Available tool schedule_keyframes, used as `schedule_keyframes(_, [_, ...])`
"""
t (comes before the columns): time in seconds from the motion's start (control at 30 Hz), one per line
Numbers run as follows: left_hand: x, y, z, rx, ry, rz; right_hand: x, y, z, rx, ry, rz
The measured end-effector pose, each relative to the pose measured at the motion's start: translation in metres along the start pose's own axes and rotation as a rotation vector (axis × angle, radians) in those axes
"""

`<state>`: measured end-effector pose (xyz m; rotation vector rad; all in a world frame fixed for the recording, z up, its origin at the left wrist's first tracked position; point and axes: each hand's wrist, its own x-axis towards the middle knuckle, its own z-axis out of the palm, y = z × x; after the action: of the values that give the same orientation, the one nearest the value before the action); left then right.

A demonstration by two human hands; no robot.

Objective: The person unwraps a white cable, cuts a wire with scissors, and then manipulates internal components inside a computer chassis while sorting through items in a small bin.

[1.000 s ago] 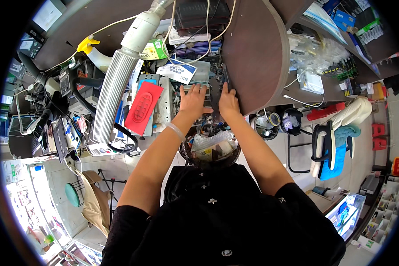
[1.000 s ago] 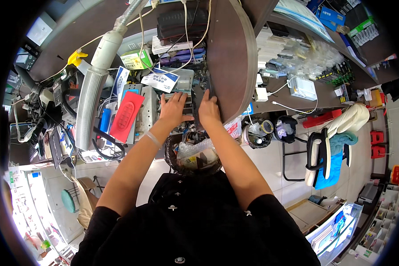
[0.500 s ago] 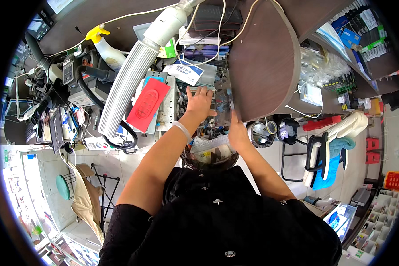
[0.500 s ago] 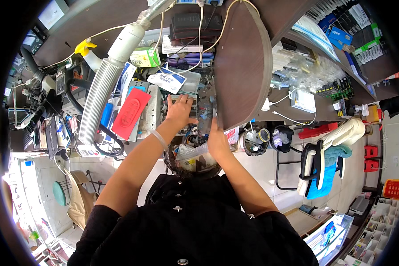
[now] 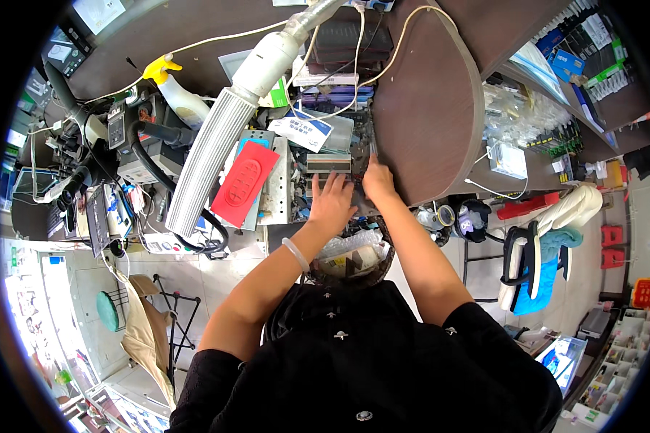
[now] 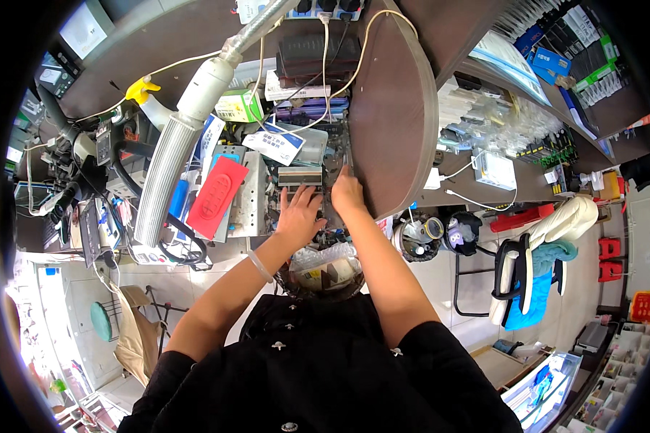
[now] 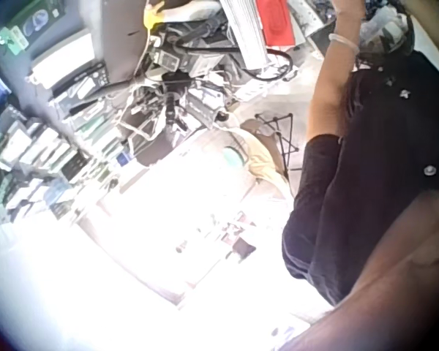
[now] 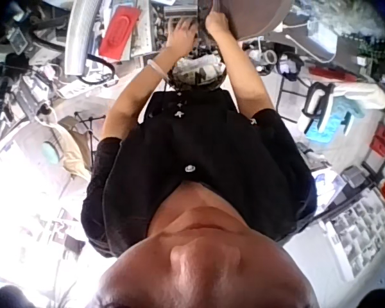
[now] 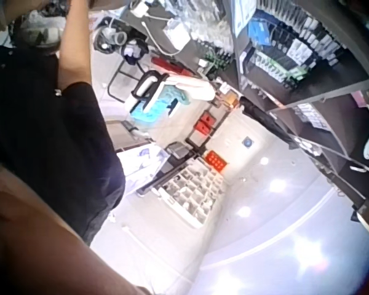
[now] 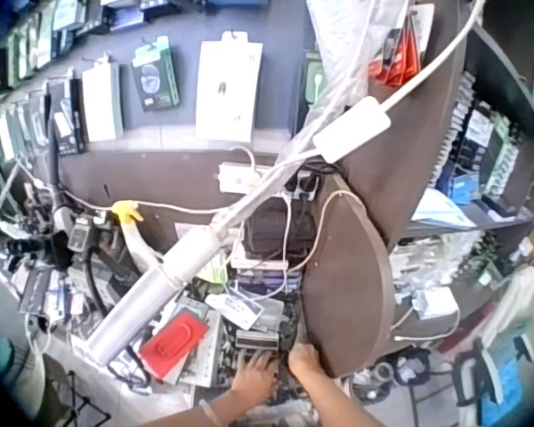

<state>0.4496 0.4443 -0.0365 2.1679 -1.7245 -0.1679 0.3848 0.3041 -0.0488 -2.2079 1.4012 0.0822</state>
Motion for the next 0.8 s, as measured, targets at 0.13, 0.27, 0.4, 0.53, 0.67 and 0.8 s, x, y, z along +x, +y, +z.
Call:
schedule_keyframes(0.13, [-0.008,0.008,0.002,-0.079,0.061,0.086,-0.07,0.029,0.003,-0.078,0.037,-0.19])
schedule_keyframes(0.27, [-0.013,0.009,0.01,-0.065,-0.047,0.029,-0.094,0.035,-0.004,-0.001,0.07,-0.187])
schedule_keyframes(0.4, [-0.012,0.008,0.011,0.012,-0.032,0.073,-0.046,0.018,-0.001,-0.042,0.052,-0.171])
schedule_keyframes(0.53, [-0.015,0.009,0.011,0.071,0.002,0.104,-0.007,0.005,0.009,-0.029,0.065,-0.037])
schedule_keyframes(0.67, [-0.019,0.007,0.016,0.095,0.046,0.12,0.013,0.001,0.014,0.023,0.147,-0.096])
schedule_keyframes(0.8, [-0.018,0.008,0.016,0.092,0.05,0.119,0.006,0.007,0.018,0.021,0.21,-0.161])
